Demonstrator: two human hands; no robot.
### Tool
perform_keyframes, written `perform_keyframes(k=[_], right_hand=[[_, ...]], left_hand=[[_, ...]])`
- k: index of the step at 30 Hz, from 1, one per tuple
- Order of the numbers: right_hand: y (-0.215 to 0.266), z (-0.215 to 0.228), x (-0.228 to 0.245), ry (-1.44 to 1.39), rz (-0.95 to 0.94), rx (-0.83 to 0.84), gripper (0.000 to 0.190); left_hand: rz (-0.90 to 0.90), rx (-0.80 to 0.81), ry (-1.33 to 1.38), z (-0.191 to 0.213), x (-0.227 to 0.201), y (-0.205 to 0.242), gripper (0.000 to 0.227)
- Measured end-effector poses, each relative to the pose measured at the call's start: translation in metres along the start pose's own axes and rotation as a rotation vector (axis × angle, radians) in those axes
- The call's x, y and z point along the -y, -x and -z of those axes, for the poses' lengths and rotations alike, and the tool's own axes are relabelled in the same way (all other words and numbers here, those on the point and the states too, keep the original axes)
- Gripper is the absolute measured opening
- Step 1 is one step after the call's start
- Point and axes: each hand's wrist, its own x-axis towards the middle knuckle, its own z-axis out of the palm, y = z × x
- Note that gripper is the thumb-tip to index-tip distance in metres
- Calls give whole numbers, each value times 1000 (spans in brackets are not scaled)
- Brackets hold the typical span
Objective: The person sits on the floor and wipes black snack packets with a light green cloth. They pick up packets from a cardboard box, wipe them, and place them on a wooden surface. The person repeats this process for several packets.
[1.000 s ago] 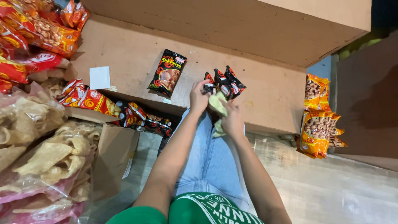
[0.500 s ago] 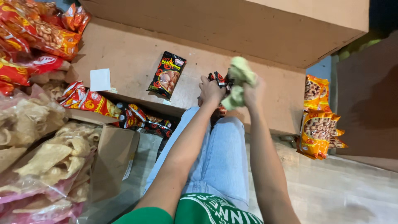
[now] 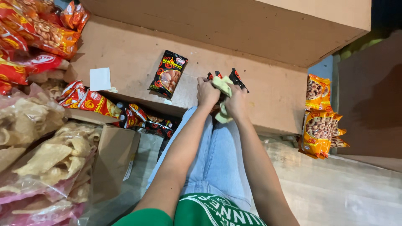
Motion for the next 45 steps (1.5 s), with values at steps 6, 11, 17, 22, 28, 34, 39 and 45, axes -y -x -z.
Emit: perform_keyframes(k=[6, 11, 17, 22, 28, 34, 39, 45], right_hand=[[19, 1, -10, -164, -129, -17, 51], [32, 5, -49, -156, -353, 17, 56], [-17, 56, -74, -357, -470, -357, 29], [-38, 19, -42, -512, -330, -45, 44], [-35, 17, -14, -268, -282, 110, 42], [-67, -5, -32, -155, -249, 195, 46], [-65, -24, -60, -235, -395, 270, 41], [-63, -19, -108, -504, -695, 243, 23]], left_hand=[[-18, -22, -7, 1, -2, 4, 17], [-146, -135, -47, -1, -6, 14, 42], [-513, -155, -266, -7, -17, 20, 30], [-462, -334, -144, -5, -24, 17, 27], [-201, -120, -22, 3, -8, 1, 20], [-225, -122, 113, 13, 3, -1, 16], [-355, -205, 220, 14, 11, 4, 14], [-394, -187, 516, 25, -1, 12, 14]])
